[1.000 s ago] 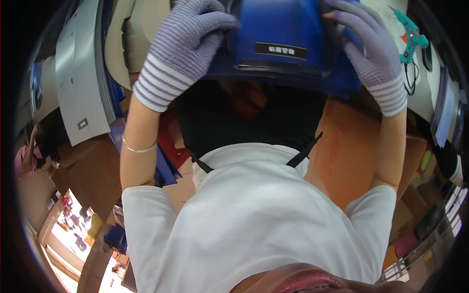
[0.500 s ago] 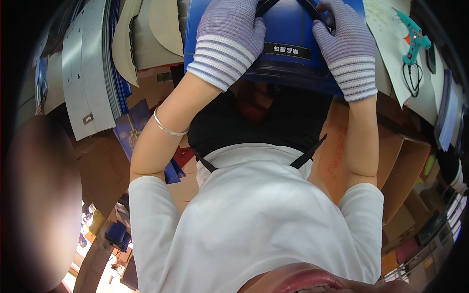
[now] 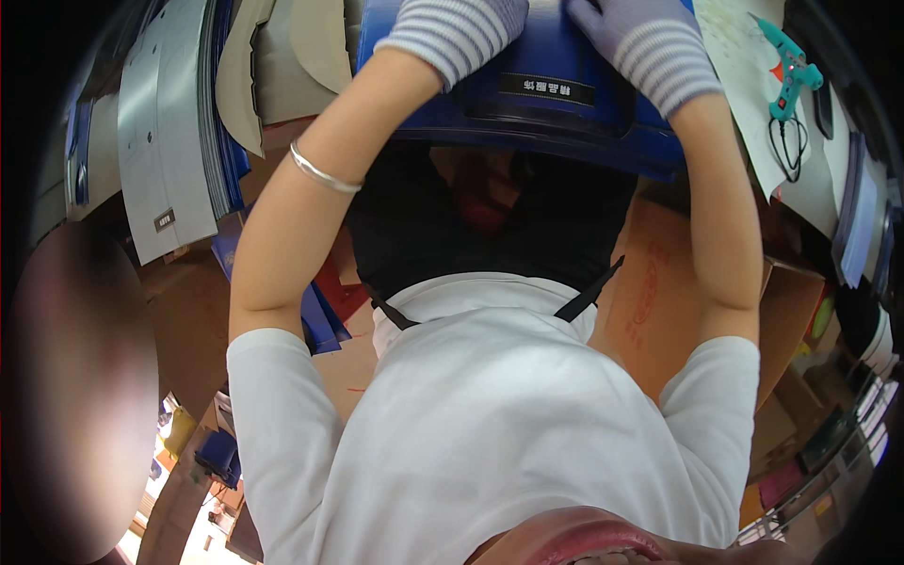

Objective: Using a glue gun to assemble cardboard folders by applying glue and attaching paper strips or folding components.

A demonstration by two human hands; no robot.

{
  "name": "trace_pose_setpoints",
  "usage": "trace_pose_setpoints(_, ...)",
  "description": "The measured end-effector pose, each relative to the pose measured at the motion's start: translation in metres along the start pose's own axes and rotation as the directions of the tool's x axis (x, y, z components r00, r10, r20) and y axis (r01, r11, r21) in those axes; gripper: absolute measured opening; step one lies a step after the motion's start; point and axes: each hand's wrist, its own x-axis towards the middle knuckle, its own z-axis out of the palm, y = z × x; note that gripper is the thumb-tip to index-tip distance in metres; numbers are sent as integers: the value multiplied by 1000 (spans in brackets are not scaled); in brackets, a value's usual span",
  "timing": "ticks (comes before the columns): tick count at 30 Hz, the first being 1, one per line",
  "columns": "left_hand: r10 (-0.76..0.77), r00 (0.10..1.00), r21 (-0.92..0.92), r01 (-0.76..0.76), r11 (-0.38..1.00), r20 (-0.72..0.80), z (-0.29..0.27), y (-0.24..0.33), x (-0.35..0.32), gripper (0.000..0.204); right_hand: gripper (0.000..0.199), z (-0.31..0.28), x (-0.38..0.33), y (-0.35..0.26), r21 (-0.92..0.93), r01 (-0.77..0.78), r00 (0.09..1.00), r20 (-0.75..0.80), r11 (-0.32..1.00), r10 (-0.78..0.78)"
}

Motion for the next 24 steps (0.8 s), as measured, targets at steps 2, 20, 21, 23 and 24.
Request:
trace_pose_setpoints(2,-30,983,220,-11,975,182,4,-2,15,20,33,-3,16,-3,-73,97,991,102,993,-89)
trace_pose_setpoints(20,310,943,-560,-196,805,117,0,-29,-9,28,19,-25,-45,109,692,204,966,-257,693,-28)
trace_pose_setpoints(21,279,952,-459,-193,867,127,-7,-28,-15,29,21,-39,-59,137,476,179,946,-322,861,-18)
trace_pose_setpoints(23,194,977,-352,-151,924,92,-19,-25,-26,31,31,-52,-74,194,558,-161,916,-223,814,334)
trace_pose_setpoints(24,179,982,-379,-143,914,63,-24,-25,-32,31,36,-56,-78,221,413,-308,891,-190,857,412)
